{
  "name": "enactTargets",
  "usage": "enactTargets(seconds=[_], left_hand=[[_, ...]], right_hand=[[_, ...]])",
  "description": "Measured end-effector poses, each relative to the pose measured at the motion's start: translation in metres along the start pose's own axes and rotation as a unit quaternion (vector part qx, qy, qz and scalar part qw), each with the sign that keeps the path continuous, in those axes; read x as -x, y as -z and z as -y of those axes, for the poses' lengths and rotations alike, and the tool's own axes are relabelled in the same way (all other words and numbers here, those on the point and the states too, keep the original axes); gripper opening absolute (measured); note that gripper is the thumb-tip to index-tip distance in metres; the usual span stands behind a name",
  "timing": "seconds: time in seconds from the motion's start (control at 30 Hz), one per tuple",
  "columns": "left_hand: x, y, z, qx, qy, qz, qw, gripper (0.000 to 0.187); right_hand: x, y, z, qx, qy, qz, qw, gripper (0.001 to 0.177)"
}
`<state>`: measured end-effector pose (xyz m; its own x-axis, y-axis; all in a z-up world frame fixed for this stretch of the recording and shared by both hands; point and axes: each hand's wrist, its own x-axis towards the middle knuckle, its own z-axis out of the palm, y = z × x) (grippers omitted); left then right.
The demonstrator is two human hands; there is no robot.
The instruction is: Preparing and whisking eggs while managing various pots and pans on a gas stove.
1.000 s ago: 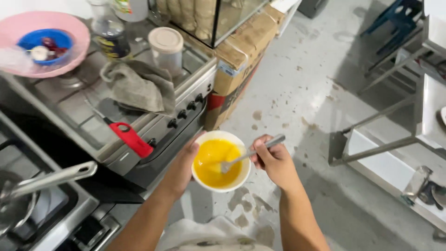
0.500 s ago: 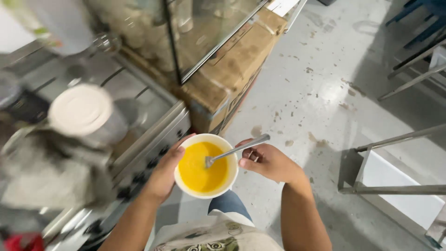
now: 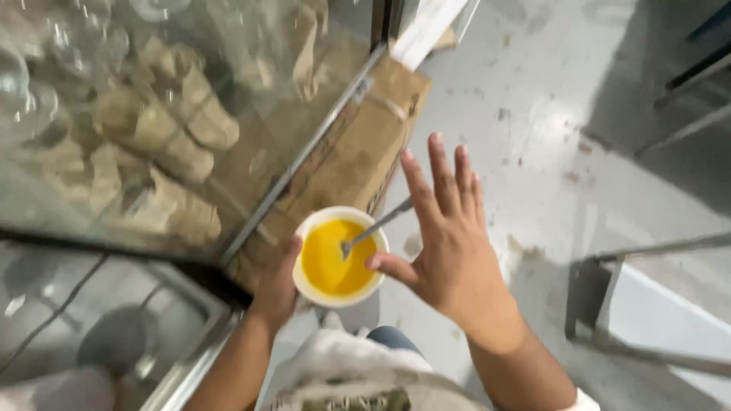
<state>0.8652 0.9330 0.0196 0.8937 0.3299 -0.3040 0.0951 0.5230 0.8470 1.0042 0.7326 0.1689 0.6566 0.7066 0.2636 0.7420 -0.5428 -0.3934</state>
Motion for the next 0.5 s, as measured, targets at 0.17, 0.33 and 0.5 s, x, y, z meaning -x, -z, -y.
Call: enactTargets(seconds=[0.17,0.33,0.5], left_hand=[[-0.045,-0.02,-0.004,0.038,0.046,-0.065,0.996,0.058],[-0.097,-0.015,0.026,0.006,-0.009,-0.167,0.986,0.057],[-0.137,-0.056,0.036,0.083,-0.103,-0.257,0.957,0.053]], right_hand=[[-0.054,-0.008,-0.04,-0.087,0.056,-0.038,0.994,0.122],[-0.131,-0.021,-0.077,-0.235,0.107,0.001,0.966,0.131],[-0.213,-0.013,-0.101,-0.427,0.233,0.001,0.874,0.118]])
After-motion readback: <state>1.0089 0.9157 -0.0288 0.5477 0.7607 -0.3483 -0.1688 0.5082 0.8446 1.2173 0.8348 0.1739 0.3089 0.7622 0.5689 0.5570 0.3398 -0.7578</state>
